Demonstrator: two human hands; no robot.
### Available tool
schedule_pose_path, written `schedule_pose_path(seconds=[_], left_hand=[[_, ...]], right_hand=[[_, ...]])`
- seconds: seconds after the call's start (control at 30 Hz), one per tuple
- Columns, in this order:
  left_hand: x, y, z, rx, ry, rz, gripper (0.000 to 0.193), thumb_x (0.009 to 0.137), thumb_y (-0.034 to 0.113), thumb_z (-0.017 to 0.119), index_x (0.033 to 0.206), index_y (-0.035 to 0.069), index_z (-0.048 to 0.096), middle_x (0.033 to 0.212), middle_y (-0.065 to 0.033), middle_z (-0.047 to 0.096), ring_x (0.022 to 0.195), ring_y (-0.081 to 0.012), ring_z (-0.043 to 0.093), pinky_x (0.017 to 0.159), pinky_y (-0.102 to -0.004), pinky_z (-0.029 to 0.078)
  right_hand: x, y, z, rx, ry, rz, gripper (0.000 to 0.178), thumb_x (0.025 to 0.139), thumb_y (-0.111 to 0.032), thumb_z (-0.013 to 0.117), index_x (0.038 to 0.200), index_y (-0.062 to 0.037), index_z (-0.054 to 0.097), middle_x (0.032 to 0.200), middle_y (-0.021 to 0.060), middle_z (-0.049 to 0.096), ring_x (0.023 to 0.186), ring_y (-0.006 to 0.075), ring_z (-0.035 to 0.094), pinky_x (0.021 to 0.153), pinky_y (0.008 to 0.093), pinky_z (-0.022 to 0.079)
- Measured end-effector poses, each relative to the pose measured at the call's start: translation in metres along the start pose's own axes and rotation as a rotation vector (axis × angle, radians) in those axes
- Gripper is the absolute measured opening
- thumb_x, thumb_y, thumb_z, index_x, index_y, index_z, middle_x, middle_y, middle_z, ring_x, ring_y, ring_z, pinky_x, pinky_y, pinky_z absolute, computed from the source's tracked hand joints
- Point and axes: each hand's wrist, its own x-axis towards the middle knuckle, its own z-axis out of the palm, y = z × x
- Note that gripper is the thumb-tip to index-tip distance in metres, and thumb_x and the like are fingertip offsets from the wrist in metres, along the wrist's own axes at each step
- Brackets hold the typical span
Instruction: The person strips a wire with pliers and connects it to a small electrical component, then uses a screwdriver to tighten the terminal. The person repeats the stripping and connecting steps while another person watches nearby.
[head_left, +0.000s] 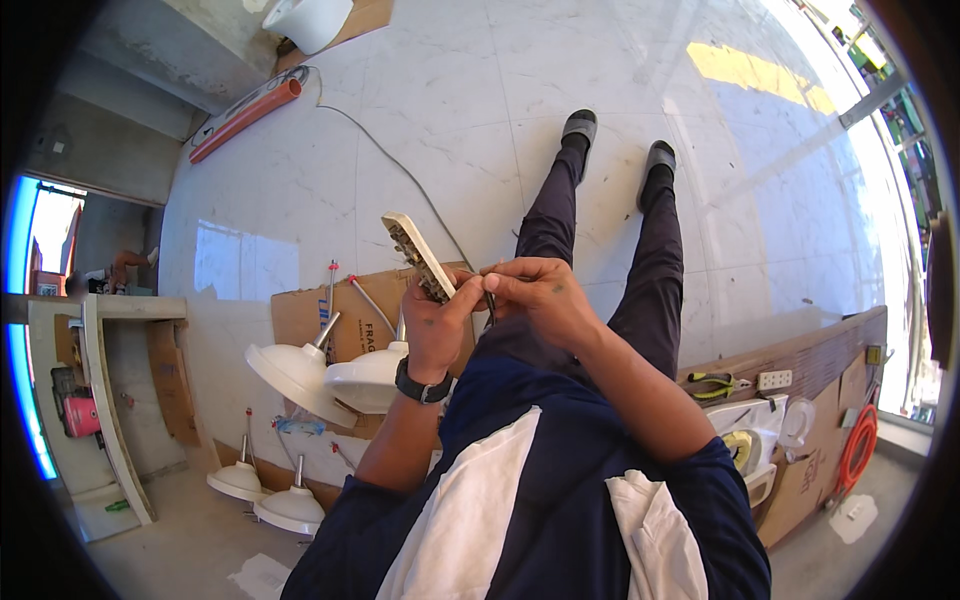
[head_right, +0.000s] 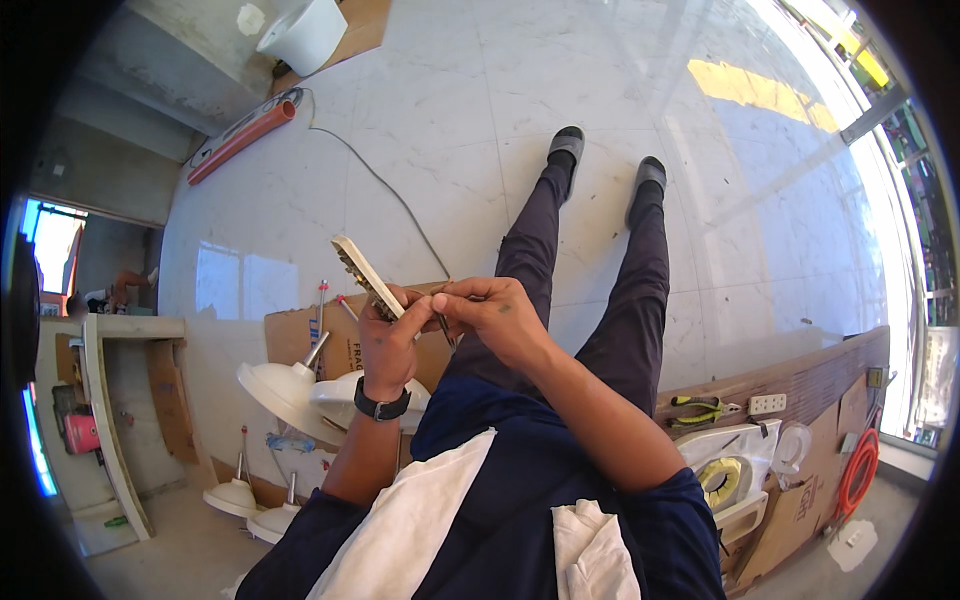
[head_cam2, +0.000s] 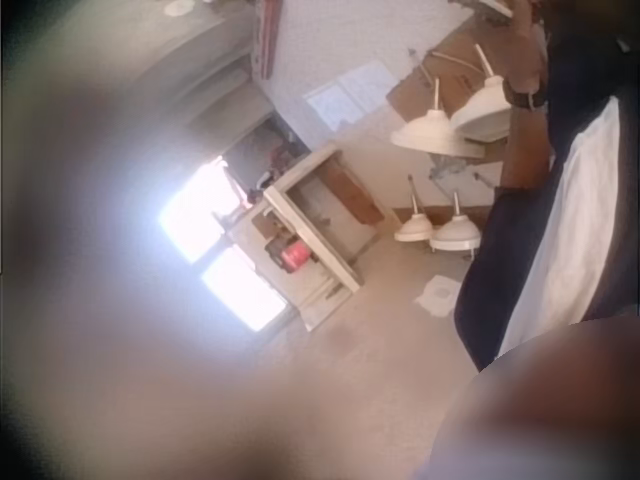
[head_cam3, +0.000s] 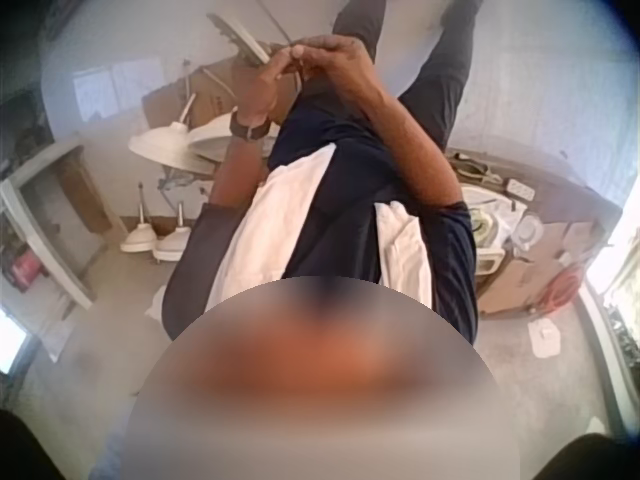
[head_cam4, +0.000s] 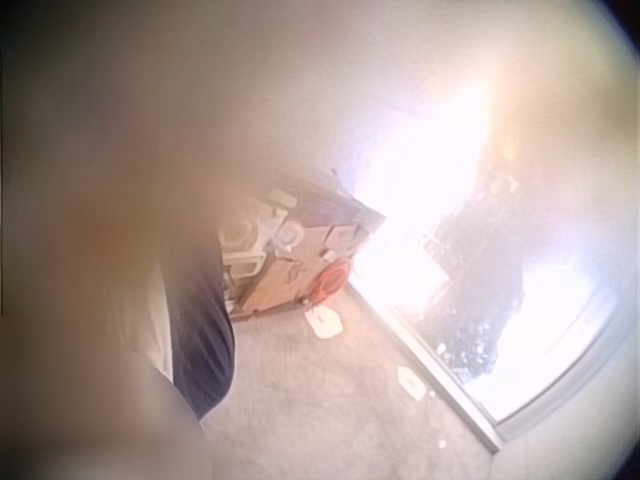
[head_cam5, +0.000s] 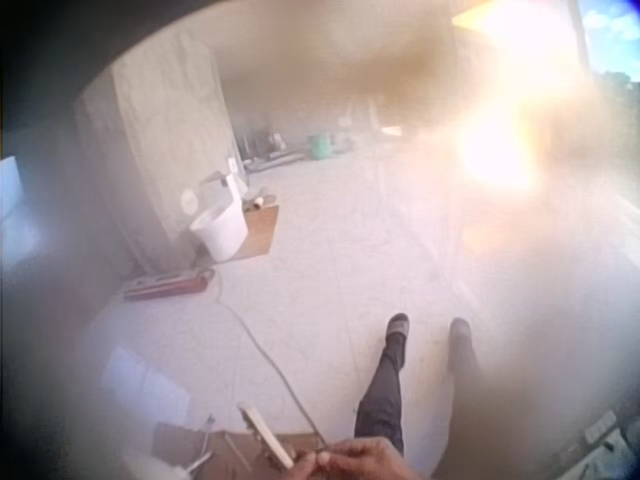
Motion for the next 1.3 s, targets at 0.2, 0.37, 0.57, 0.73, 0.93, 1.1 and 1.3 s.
schedule_pose_path(seconds=[0.2,0.37,0.57,0.73,0.93,1.1,1.3], left_hand=[[-0.004,-0.003,0.0,0.063,0.138,0.049,0.02,0.095,0.003,0.077,0.111,-0.005,0.067,0.095,-0.0101,0.076,0.082,-0.0143,0.074,0.077,-0.0282,0.064],[-0.001,-0.01,-0.004,0.128,0.171,0.111,0.023,0.094,0.004,0.078,0.11,-0.004,0.063,0.095,-0.0105,0.076,0.082,-0.0141,0.073,0.076,-0.0294,0.062],[-0.001,-0.015,-0.004,-0.073,0.291,0.169,0.029,0.094,0.0,0.076,0.112,0.002,0.053,0.097,-0.0119,0.074,0.082,-0.017,0.073,0.078,-0.0323,0.062],[0.001,-0.013,-0.005,-0.206,0.318,0.235,0.037,0.093,-0.003,0.074,0.113,0.006,0.045,0.095,-0.0133,0.073,0.084,-0.0189,0.072,0.081,-0.0353,0.062],[0.003,-0.006,-0.003,-0.292,0.33,0.263,0.037,0.093,-0.006,0.073,0.114,0.008,0.045,0.094,-0.0128,0.073,0.083,-0.0204,0.073,0.08,-0.0362,0.062],[0.002,0.007,-0.009,-0.273,0.299,0.158,0.034,0.095,-0.005,0.071,0.113,0.008,0.046,0.097,-0.0141,0.074,0.083,-0.0208,0.074,0.081,-0.0371,0.065],[-0.001,0.015,-0.015,-0.183,0.199,0.185,0.032,0.095,-0.004,0.072,0.113,0.007,0.047,0.098,-0.0153,0.076,0.085,-0.0204,0.076,0.082,-0.0365,0.066]], right_hand=[[0.007,-0.009,0.006,-0.246,0.013,-0.052,0.023,0.101,-0.017,0.079,0.106,0.0048,0.081,0.089,0.007,0.077,0.076,0.0109,0.067,0.071,0.0256,0.057],[0.011,-0.001,0.017,-0.321,0.121,-0.063,0.022,0.101,-0.017,0.078,0.103,0.005,0.079,0.086,0.0058,0.076,0.073,0.0102,0.066,0.068,0.0257,0.055],[0.019,0.014,0.035,-0.015,0.153,-0.035,0.024,0.105,-0.018,0.073,0.1,0.0053,0.072,0.086,0.007,0.073,0.074,0.0113,0.066,0.07,0.0267,0.056],[0.017,0.016,0.046,0.142,0.183,-0.076,0.023,0.106,-0.02,0.072,0.101,0.0026,0.071,0.09,0.0086,0.074,0.077,0.014,0.071,0.074,0.0292,0.059],[0.014,0.014,0.057,0.205,0.208,-0.141,0.023,0.106,-0.019,0.072,0.103,0.0042,0.07,0.091,0.0099,0.075,0.081,0.0152,0.074,0.079,0.0297,0.062],[0.013,0.003,0.058,0.034,0.149,-0.182,0.027,0.105,-0.02,0.074,0.105,0.0067,0.072,0.091,0.0094,0.076,0.082,0.0133,0.072,0.079,0.0283,0.061],[0.005,-0.014,0.047,-0.172,0.067,-0.173,0.026,0.104,-0.021,0.075,0.107,0.0055,0.076,0.089,0.0052,0.076,0.081,0.0089,0.068,0.076,0.0254,0.056]])
